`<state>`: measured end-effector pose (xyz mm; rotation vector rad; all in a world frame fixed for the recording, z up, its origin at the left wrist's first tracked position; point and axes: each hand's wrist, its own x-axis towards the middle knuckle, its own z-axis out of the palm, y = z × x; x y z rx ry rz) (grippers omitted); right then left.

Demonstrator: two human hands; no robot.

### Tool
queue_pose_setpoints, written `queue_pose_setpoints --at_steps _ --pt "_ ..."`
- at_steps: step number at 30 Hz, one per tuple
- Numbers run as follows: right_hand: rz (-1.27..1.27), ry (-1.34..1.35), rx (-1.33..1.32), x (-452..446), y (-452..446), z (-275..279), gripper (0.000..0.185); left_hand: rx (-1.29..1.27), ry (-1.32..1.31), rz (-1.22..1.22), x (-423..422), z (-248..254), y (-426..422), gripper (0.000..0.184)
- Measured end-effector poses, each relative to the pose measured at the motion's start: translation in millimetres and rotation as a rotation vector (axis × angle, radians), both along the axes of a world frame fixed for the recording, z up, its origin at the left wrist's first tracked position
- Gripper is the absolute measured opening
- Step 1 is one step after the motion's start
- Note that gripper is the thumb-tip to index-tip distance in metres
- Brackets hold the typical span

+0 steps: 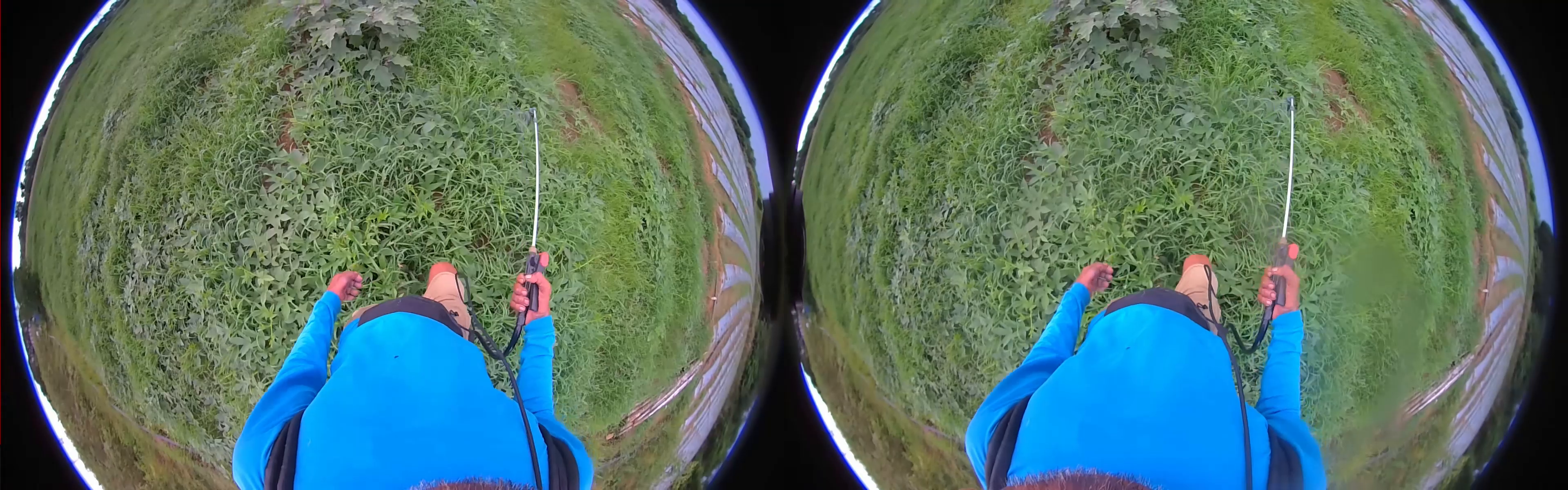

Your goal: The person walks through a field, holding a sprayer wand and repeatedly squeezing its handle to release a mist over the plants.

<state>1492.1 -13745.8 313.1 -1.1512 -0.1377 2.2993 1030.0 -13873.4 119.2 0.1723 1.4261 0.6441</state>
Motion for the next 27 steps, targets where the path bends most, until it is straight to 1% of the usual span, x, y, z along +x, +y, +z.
queue_pose_setpoints --at_steps 2,3,5,6,7,8,10,11,12,13,14,15,16,17,18,20,21,23,24,26,27 --pt "-0.213 -0.054 0.05 26 -4 -2 0.017 -0.158 -0.006 -0.018 -3 -18 -8 0.028" --pt "-0.217 -0.049 0.052 37 -5 -4 0.017 -0.202 0.024 -0.026 -4 -26 -13 0.026" --pt "-0.408 -0.057 0.108 59 -9 -14 0.019 -0.22 0.03 -0.036 -5 -47 -27 0.026" --pt "-0.413 -0.051 0.106 69 -10 -19 0.019 -0.238 0.032 -0.044 -7 -53 -32 0.025" --pt "-0.482 -0.063 0.15 79 -10 -24 0.02 -0.24 0.154 -0.052 0 -41 -31 0.025" --pt "-0.55 -0.077 0.196 88 -9 -29 0.021 -0.239 0.159 -0.055 -4 -54 -39 0.025" --pt "-0.584 -0.08 0.205 94 -6 -34 0.021 0.331 0.41 -0.522 -24 -113 -66 0.028" --pt "-0.681 -0.153 0.218 94 -4 -34 0.02 0.261 0.493 -0.672 -30 -122 -65 0.029" --pt "-0.776 -0.226 0.231 92 -1 -33 0.02 0.259 0.497 -0.672 -31 -119 -63 0.029" --pt "-0.827 -0.28 0.231 88 4 -33 0.02 0.348 0.616 -0.771 -31 -112 -60 0.03" --pt "-0.825 -0.276 0.229 84 10 -35 0.02 0.437 0.735 -0.869 -31 -105 -56 0.031" --pt "-0.886 -0.315 0.225 81 18 -36 0.021 0.434 0.739 -0.867 -32 -101 -50 0.031" --pt "-0.945 -0.356 0.22 78 26 -38 0.023 0.341 0.64 -0.703 -33 -97 -44 0.031" --pt "-0.957 -0.324 0.221 79 35 -46 0.023 0.248 0.538 -0.536 -34 -94 -37 0.032" --pt "-0.951 -0.321 0.217 77 43 -51 0.023 0.242 0.542 -0.532 -37 -96 -31 0.032" --pt "-0.933 -0.247 0.265 71 63 -61 0.021 0.517 0.74 -0.82 -44 -99 -18 0.035" --pt "-0.929 -0.242 0.256 68 74 -68 0.021 0.507 0.745 -0.82 -47 -101 -11 0.035" --pt "-0.863 -0.146 0.295 63 100 -81 0.021 0.338 0.592 -0.627 -51 -106 9 0.037" --pt "-0.86 -0.141 0.289 58 116 -88 0.021 0.332 0.596 -0.626 -51 -104 18 0.037" --pt "-0.742 0.03 0.315 47 150 -105 0.021 0.314 0.545 -0.485 -54 -99 33 0.039" --pt "-0.692 0.079 0.298 42 169 -117 0.021 0.279 0.502 -0.465 -57 -89 45 0.039"
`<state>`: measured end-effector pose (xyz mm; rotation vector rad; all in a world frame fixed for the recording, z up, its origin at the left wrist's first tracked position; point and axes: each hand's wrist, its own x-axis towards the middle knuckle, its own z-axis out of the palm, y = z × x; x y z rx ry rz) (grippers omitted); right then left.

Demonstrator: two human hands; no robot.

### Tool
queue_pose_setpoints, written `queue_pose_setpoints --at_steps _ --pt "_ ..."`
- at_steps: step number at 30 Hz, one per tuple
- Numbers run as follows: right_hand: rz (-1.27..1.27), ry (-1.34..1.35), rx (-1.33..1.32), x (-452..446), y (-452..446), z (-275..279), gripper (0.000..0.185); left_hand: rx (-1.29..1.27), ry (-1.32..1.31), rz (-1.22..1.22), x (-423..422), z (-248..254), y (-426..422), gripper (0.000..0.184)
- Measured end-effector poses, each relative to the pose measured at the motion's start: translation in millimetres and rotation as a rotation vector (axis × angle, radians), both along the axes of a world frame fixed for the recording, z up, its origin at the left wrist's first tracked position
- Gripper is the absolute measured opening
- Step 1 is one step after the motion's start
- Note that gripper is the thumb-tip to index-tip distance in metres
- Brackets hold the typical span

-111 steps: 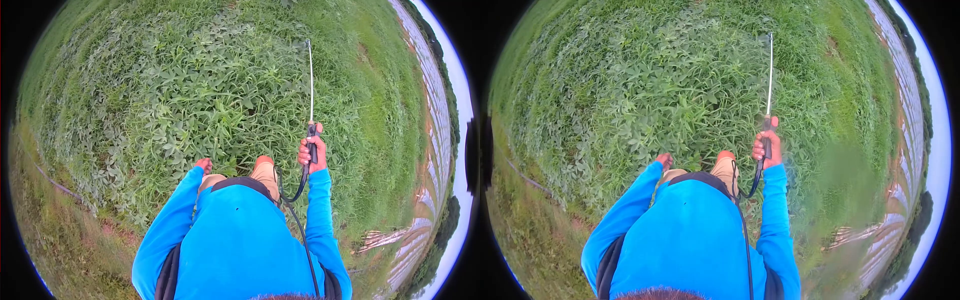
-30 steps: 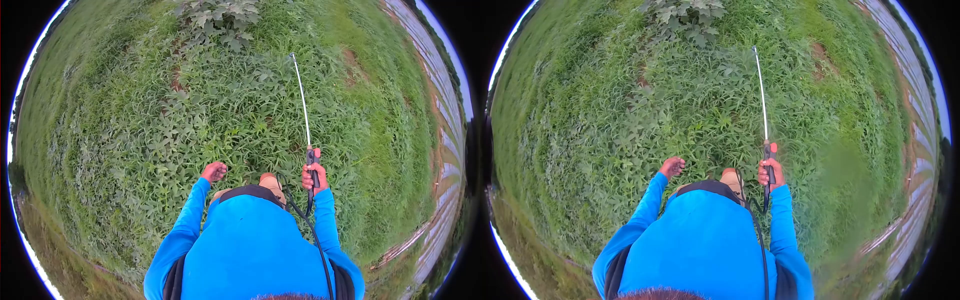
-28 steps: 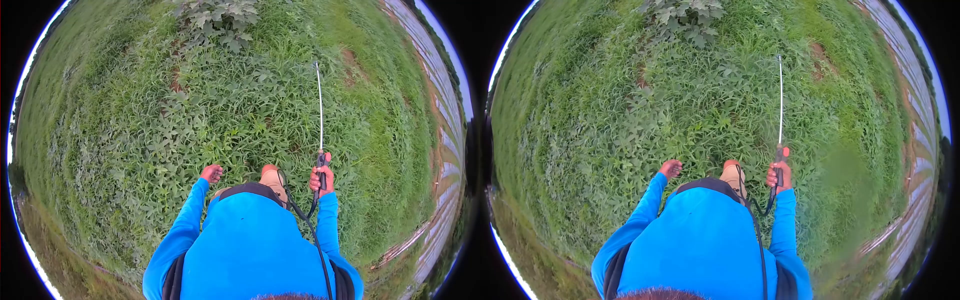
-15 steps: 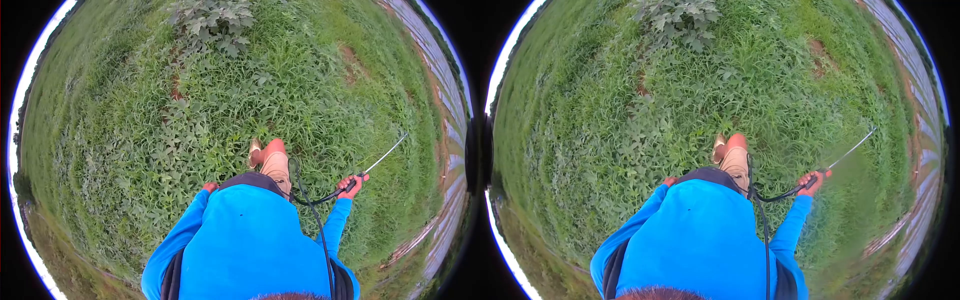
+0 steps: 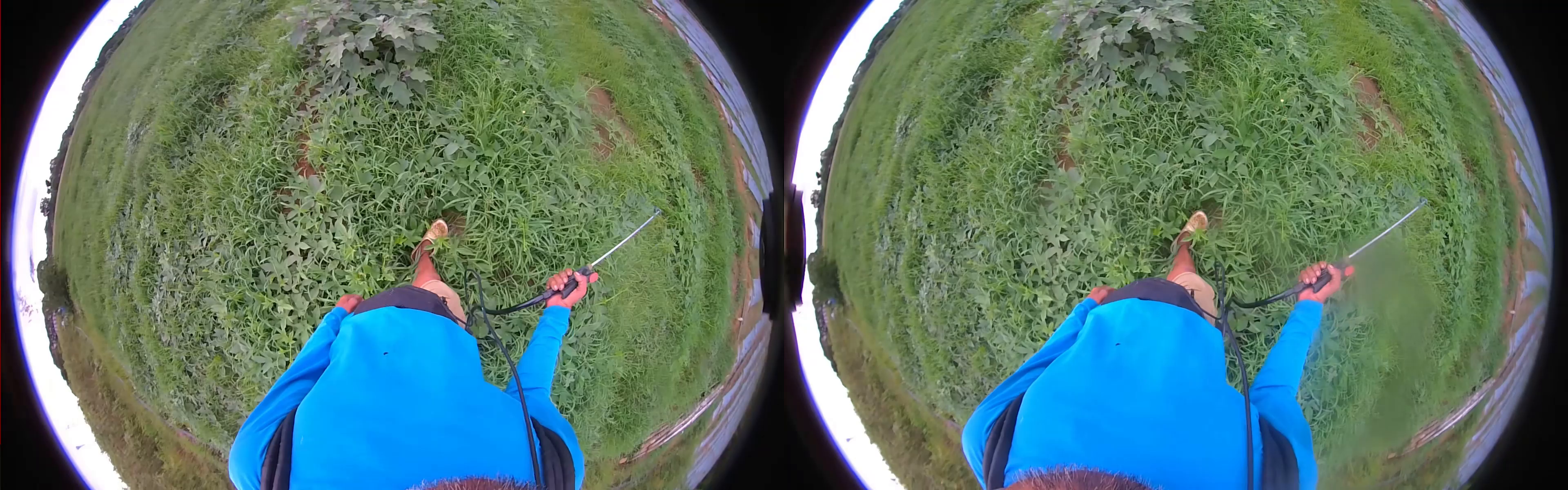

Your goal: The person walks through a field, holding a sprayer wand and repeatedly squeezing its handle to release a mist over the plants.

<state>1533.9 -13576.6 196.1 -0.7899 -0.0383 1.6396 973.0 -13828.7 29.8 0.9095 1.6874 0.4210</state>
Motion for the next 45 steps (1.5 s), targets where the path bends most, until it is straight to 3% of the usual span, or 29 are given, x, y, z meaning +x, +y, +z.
queue_pose_setpoints --at_steps 3,4,5,7,8,12,18,23,25,29,35,39,42,45 --pt "0.048 0.002 -0.102 -39 57 -26 0.021 -0.05 0.071 0.043 -18 1 17 0.037" --pt "0.074 0.004 -0.114 -55 73 -38 0.021 -0.153 -0.084 0.177 -22 19 26 0.034" --pt "0.098 0.005 -0.118 -72 92 -48 0.021 -0.159 -0.07 0.175 -26 36 37 0.034" --pt "0.176 0.036 -0.156 -106 130 -63 0.021 -0.369 -0.222 0.423 -32 66 67 0.032" --pt "0.202 0.06 -0.129 -127 146 -61 0.02 -0.399 -0.127 0.427 -33 80 82 0.031" --pt "0.337 0.15 -0.142 -200 206 -65 0.02 -0.395 -0.15 0.506 -55 92 114 0.029" --pt "0.599 0.443 -0.033 -270 271 -102 0.02 -0.404 -0.128 0.454 -61 93 134 0.029" --pt "0.64 0.802 0.086 -307 284 -116 0.025 -0.419 -0.069 0.308 -49 106 135 0.026" --pt "0.614 1.069 0.134 -318 281 -114 0.028 -0.425 -0.106 0.29 -52 107 127 0.026" --pt "0.551 1.248 0.152 -326 261 -114 0.029 -0.543 -0.03 0.279 -52 105 118 0.033" --pt "0.599 1.234 0.084 -315 200 -92 0.031 -0.513 -0.077 0.373 -41 99 112 0.031" --pt "0.759 1.202 -0.013 -305 168 -70 0.031 -0.47 -0.163 0.383 -19 85 110 0.029" --pt "0.982 0.995 -0.097 -303 151 -50 0.028 -0.386 -0.238 0.353 -5 70 100 0.033" --pt "1.198 0.602 -0.199 -298 133 -17 0.019 -0.332 -0.341 0.384 9 54 85 0.034"
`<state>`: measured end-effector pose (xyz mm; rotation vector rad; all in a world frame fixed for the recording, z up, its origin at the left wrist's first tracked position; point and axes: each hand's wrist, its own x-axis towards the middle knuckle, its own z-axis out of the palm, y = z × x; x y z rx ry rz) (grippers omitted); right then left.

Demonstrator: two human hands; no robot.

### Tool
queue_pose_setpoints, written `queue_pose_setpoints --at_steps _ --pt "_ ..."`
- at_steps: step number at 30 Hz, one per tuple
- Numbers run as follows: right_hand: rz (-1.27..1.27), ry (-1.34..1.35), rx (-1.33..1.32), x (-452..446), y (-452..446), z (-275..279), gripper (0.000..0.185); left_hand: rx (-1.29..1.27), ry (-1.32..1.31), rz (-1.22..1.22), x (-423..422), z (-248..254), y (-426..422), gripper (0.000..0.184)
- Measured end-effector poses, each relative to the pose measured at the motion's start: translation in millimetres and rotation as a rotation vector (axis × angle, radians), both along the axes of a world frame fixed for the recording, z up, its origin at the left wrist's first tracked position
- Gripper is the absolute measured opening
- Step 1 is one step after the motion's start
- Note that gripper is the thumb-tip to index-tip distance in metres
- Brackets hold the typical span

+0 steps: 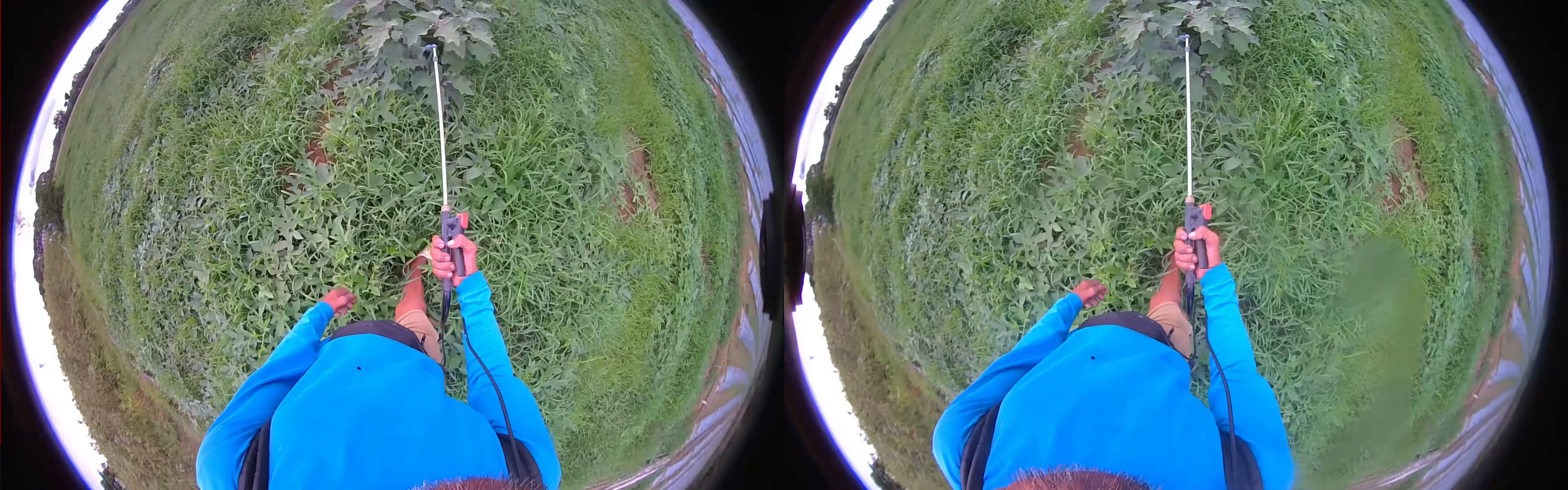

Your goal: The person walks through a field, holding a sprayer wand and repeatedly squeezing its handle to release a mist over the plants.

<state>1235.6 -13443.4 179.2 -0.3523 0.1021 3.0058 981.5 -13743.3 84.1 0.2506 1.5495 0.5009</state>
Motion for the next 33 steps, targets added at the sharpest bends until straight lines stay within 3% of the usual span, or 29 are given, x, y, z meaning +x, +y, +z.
queue_pose_setpoints --at_steps 4,5,6,8,10,12,14,19,22,24,33 --pt "0.293 -0.402 0.394 -3 -33 31 0.016 0.015 -0.005 -0.013 13 -11 -21 0.036" --pt "0.352 -0.493 0.607 -9 -44 43 0.018 -0.045 0.019 0.0 15 -14 -23 0.037" --pt "0.376 -0.5 0.618 -14 -59 42 0.018 -0.106 0.046 0.014 16 -16 -27 0.038" --pt "0.46 -0.443 0.935 -26 -91 37 0.021 -0.086 0.03 0.063 15 -30 -42 0.038" --pt "0.528 -0.389 1.415 -48 -115 40 0.029 -0.076 0.02 0.115 17 -41 -51 0.036" --pt "0.609 -0.383 1.725 -77 -133 60 0.036 -0.119 0.005 0.136 20 -32 -48 0.033" --pt "0.536 -0.384 2.059 -103 -152 59 0.046 -0.147 0.004 0.162 23 -28 -41 0.033" --pt "0.801 -0.277 2.096 -170 -123 114 0.049 -0.199 -0.02 0.229 25 -27 -27 0.031" --pt "0.799 -0.202 2.136 -199 -97 89 0.045 -0.24 -0.027 0.24 23 -32 -23 0.031" --pt "0.682 -0.292 2.161 -217 -77 78 0.047 -0.218 -0.056 0.282 16 -40 -26 0.031" --pt "0.707 -0.752 2.079 -271 83 50 0.051 -0.199 0.008 0.334 -21 -34 28 0.03"
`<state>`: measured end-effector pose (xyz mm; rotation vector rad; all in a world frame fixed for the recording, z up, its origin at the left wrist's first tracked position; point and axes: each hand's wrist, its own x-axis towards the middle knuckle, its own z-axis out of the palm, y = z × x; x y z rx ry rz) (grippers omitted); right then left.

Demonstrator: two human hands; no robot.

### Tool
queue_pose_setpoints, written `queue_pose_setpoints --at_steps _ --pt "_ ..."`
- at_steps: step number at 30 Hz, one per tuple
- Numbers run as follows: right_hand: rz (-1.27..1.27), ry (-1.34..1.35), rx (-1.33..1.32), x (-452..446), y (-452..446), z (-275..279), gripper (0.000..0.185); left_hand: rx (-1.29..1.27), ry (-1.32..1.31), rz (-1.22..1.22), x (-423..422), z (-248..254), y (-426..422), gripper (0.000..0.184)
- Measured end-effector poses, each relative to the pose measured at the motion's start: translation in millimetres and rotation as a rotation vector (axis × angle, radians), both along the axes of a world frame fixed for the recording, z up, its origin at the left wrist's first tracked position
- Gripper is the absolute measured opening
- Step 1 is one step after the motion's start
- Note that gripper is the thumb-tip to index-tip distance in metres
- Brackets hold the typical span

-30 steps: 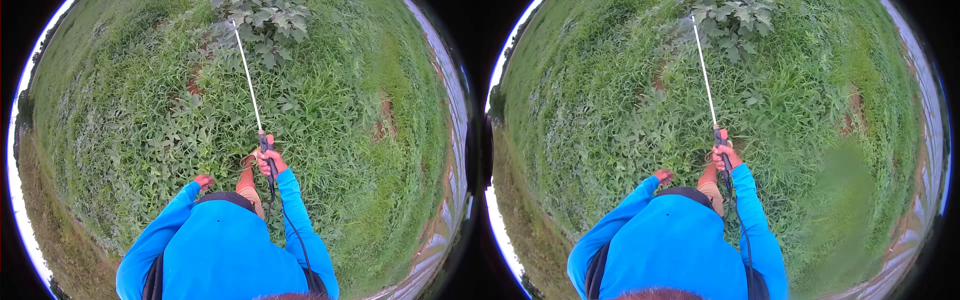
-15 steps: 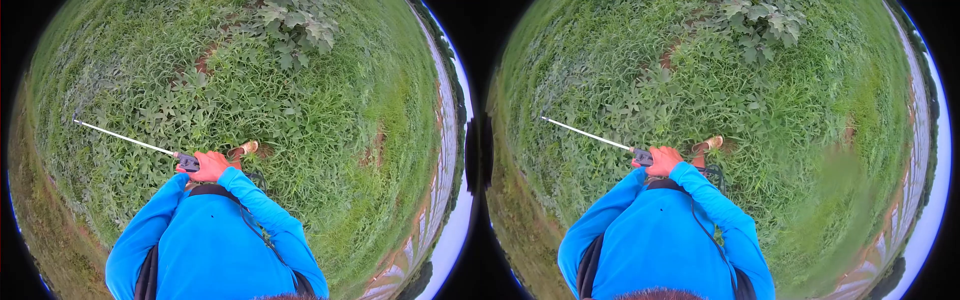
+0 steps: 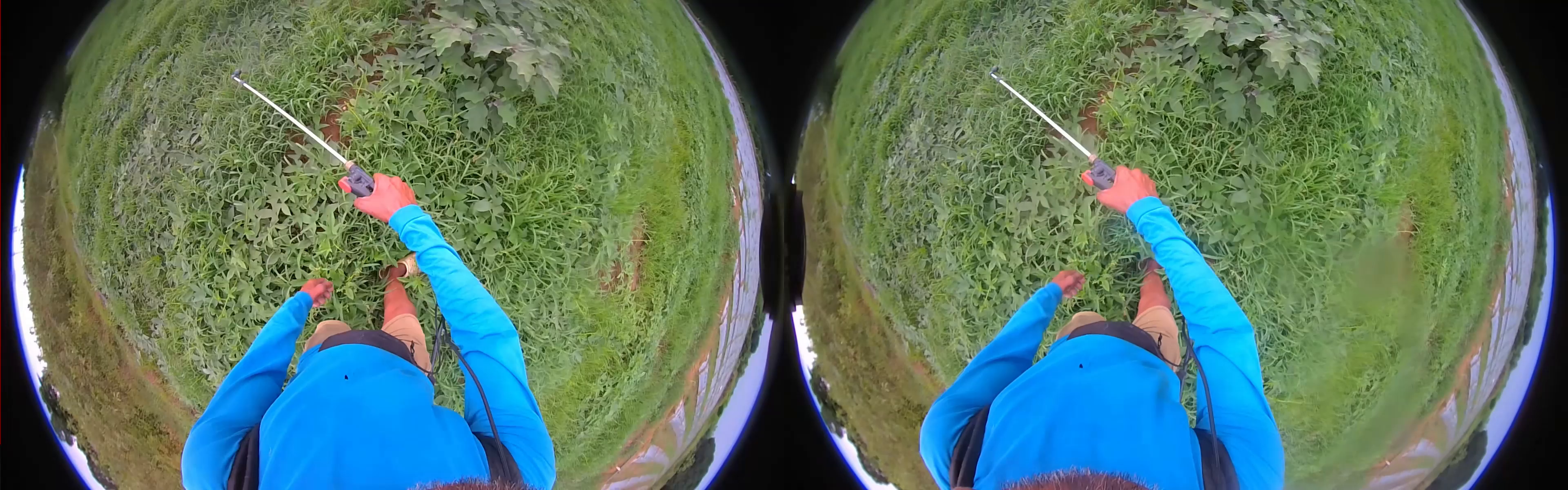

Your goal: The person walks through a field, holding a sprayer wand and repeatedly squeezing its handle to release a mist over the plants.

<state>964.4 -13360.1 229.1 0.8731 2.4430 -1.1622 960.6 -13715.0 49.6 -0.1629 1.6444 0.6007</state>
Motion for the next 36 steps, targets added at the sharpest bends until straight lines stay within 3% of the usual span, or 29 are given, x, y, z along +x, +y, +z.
queue_pose_setpoints --at_steps 5,12,26,30,36 --pt "-0.21 -0.046 0.097 8 73 -17 0.051 0.078 -0.007 0.033 -10 12 45 0.029" --pt "-0.407 -0.141 0.113 58 94 -56 0.052 0.073 0.025 -0.081 -5 11 70 0.029" --pt "-0.407 -0.389 0.26 334 52 -52 0.045 -0.045 -0.084 -0.228 2 -44 38 0.027" --pt "-0.402 -0.449 0.279 382 69 -45 0.044 0.008 -0.048 -0.31 -1 -40 82 0.028" --pt "-0.391 -0.37 0.296 379 146 -54 0.042 0.119 -0.052 -0.355 -7 -18 195 0.035"
